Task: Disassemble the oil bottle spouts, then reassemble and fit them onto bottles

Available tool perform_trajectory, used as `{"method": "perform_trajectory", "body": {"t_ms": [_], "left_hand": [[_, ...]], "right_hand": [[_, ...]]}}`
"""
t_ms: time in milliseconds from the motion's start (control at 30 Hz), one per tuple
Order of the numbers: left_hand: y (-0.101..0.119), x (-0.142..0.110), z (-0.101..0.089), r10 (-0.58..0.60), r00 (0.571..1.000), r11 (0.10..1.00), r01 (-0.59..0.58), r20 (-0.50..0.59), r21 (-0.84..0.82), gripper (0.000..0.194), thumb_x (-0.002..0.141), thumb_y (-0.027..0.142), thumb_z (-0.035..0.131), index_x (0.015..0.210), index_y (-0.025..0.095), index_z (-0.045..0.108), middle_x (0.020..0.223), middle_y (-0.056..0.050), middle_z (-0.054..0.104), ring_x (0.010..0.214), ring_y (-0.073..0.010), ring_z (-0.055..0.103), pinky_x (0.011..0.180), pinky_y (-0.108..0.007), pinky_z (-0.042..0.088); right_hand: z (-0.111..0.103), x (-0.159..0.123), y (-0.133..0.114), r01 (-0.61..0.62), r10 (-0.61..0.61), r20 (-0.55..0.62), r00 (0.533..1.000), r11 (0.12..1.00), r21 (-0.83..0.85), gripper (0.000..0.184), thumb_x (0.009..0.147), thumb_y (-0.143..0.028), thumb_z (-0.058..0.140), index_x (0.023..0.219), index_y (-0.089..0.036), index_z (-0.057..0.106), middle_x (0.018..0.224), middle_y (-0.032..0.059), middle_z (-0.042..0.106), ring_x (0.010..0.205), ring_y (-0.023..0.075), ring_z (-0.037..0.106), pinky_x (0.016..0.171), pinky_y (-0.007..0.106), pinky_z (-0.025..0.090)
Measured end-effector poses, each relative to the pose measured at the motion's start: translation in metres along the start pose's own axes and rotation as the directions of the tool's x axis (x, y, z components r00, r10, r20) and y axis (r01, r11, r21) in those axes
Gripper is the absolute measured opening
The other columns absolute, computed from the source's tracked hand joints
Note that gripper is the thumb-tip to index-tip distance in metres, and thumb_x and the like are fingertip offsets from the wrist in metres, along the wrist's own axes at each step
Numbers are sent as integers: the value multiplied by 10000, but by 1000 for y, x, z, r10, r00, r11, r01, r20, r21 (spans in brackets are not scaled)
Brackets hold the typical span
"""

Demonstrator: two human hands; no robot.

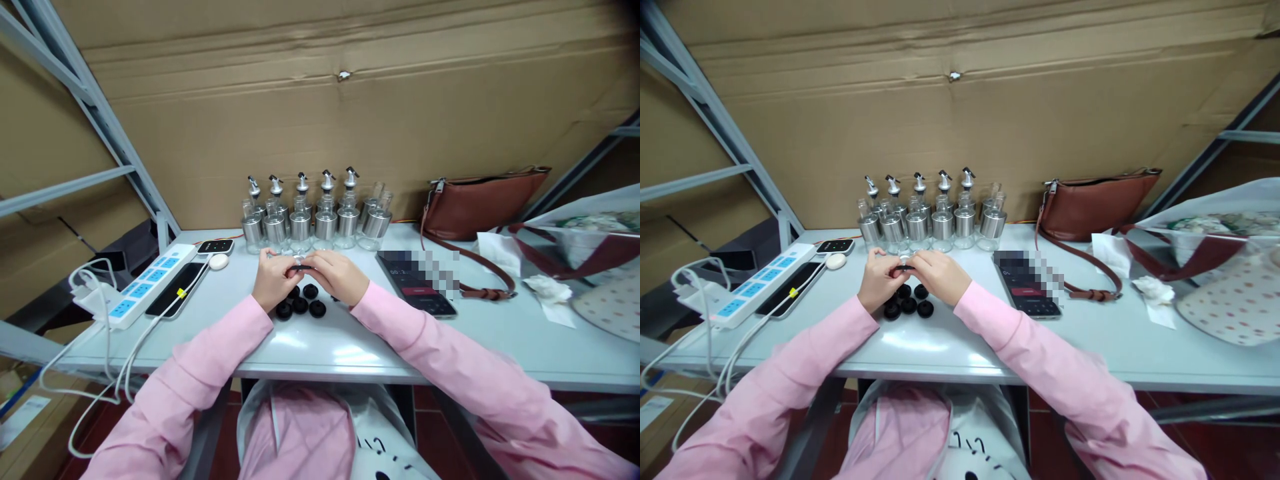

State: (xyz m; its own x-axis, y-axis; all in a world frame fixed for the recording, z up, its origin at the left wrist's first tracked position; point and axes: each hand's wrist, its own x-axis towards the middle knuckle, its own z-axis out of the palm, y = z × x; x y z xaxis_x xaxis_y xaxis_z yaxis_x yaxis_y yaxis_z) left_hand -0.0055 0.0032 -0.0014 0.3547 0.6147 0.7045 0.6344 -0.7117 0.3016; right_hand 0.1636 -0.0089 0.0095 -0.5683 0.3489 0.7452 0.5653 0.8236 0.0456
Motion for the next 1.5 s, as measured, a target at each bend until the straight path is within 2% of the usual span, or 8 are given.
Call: {"method": "perform_trajectory", "body": {"t_ms": [333,433,567,767,900,1033,1267,1500], "left_hand": [[3,-1,-2,124,980,979,-96,-156,180,195,789,246,553,620,175,489,669,-12,501,719,-166,454,754,-351,304],[3,-1,-1,168,965,985,-158,-199,66,108,798,183,517,691,173,507,951,-70,517,914,-190,480,797,-346,384],[5,-1,-2,196,972,969,-211,-128,-124,108,837,105,402,805,176,476,1140,-99,491,1054,-169,496,859,-319,436],[5,-2,-3,165,985,977,-171,-52,-128,127,795,90,420,706,180,407,1063,-100,532,1004,-181,516,798,-319,449],[1,-2,-2,149,985,984,-156,-90,-88,233,749,108,508,593,183,353,944,-57,587,902,-174,537,825,-341,412],[1,-2,-1,105,993,970,-112,-44,-218,277,769,90,463,569,187,297,937,-53,597,877,-146,545,766,-278,424],[5,1,-2,68,996,928,-44,53,-369,187,735,27,377,628,179,368,929,-63,547,841,-129,515,680,-232,416],[8,1,-4,85,996,918,-65,34,-390,197,683,-16,354,639,173,389,953,-62,548,893,-143,504,767,-264,410]], "right_hand": [[-6,2,1,21,-16,-73,997,998,66,174,904,-222,413,972,-178,567,827,83,663,788,189,603,716,343,464],[-6,2,1,20,-12,-101,995,997,72,159,902,-219,419,972,-180,556,855,86,664,798,187,605,710,337,474],[-4,1,1,12,2,-135,991,994,108,147,903,-204,414,985,-177,532,894,93,664,832,184,611,699,324,480],[2,-1,5,-19,27,-86,996,996,90,153,915,-213,388,960,-183,532,819,64,671,763,171,617,719,335,452],[2,1,3,12,-13,-32,999,1000,-27,166,912,-264,418,886,-177,557,808,71,671,767,179,616,689,323,419],[3,0,2,23,-25,-13,1000,993,-116,198,921,-260,400,849,-174,563,732,57,659,684,168,602,632,301,381],[7,-3,8,49,-51,-26,998,996,-71,136,914,-191,419,930,-150,547,613,5,626,547,133,560,602,282,337],[10,-3,10,86,-88,-24,996,994,-71,169,923,-160,381,867,-164,540,634,10,648,564,124,567,595,278,333]]}}
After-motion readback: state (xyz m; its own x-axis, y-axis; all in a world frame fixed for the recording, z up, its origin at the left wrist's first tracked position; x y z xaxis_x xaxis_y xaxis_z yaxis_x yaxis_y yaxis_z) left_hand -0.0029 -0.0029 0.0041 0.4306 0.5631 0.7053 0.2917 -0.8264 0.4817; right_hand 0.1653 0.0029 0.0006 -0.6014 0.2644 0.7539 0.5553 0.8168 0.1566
